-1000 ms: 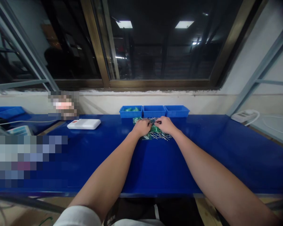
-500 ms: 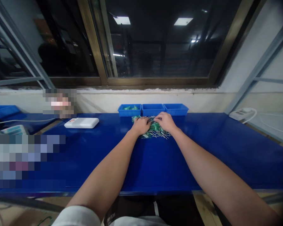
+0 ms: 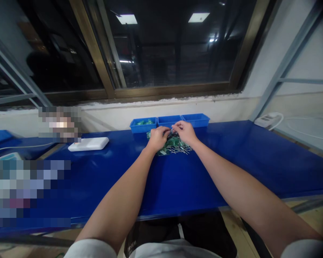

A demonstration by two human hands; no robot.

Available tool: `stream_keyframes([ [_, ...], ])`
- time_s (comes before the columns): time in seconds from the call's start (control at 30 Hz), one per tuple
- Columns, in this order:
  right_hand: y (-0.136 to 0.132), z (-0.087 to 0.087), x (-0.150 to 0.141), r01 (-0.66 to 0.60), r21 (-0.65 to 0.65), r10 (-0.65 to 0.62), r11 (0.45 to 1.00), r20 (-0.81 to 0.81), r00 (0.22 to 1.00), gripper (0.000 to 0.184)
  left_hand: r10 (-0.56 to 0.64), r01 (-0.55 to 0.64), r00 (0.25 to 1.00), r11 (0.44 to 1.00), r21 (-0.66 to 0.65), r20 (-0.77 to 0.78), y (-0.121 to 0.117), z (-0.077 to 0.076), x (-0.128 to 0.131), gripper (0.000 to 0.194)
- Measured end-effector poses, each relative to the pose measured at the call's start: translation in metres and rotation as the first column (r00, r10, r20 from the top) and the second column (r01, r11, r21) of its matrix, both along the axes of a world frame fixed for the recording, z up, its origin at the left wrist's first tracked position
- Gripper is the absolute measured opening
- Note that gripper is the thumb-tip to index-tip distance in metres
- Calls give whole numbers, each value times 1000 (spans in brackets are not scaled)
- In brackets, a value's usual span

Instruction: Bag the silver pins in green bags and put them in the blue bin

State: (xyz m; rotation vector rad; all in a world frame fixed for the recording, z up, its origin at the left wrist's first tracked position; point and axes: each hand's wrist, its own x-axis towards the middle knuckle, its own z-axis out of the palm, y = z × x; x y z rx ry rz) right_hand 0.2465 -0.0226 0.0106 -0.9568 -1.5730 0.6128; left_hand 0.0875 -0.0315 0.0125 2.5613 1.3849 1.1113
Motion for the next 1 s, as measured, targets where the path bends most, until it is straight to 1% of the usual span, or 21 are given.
stream_keyframes([
  [0.13,0,0,1,51,-8,-51,999,11,999,21,22,-21,999,999,-44,32,2,-1,-2,19],
  [0.2,2,-1,2,34,-11,-34,999,12,999,21,43,-41,999,997,-60,32,2,-1,-3,18],
  [0.37,6,-4,3,14,26,-15,1000,39,999,17,120,-119,992,992,-37,33,1,0,-2,18],
  [0.47,6,-5,4,6,44,-10,999,75,997,20,169,-168,986,984,-53,10,1,-1,-2,19],
  [0.57,6,-4,5,-2,49,-3,999,98,995,23,161,-161,987,986,-48,0,2,-2,-2,20],
  [0.67,5,-3,7,21,57,-27,998,101,995,23,150,-150,988,989,-13,32,4,-4,-3,20],
  [0.73,5,-2,11,85,69,-92,994,102,991,23,172,-172,983,985,2,66,5,-5,-3,23],
  [0.8,6,-1,16,182,101,-196,978,150,969,26,211,-211,975,978,-10,73,6,-5,-4,28],
  [0.9,9,-1,27,304,180,-346,936,290,892,32,263,-261,965,964,-41,25,6,-6,-4,28],
  [1.0,16,-4,36,420,213,-471,882,363,804,41,274,-275,961,960,-44,-24,6,-8,-5,27],
])
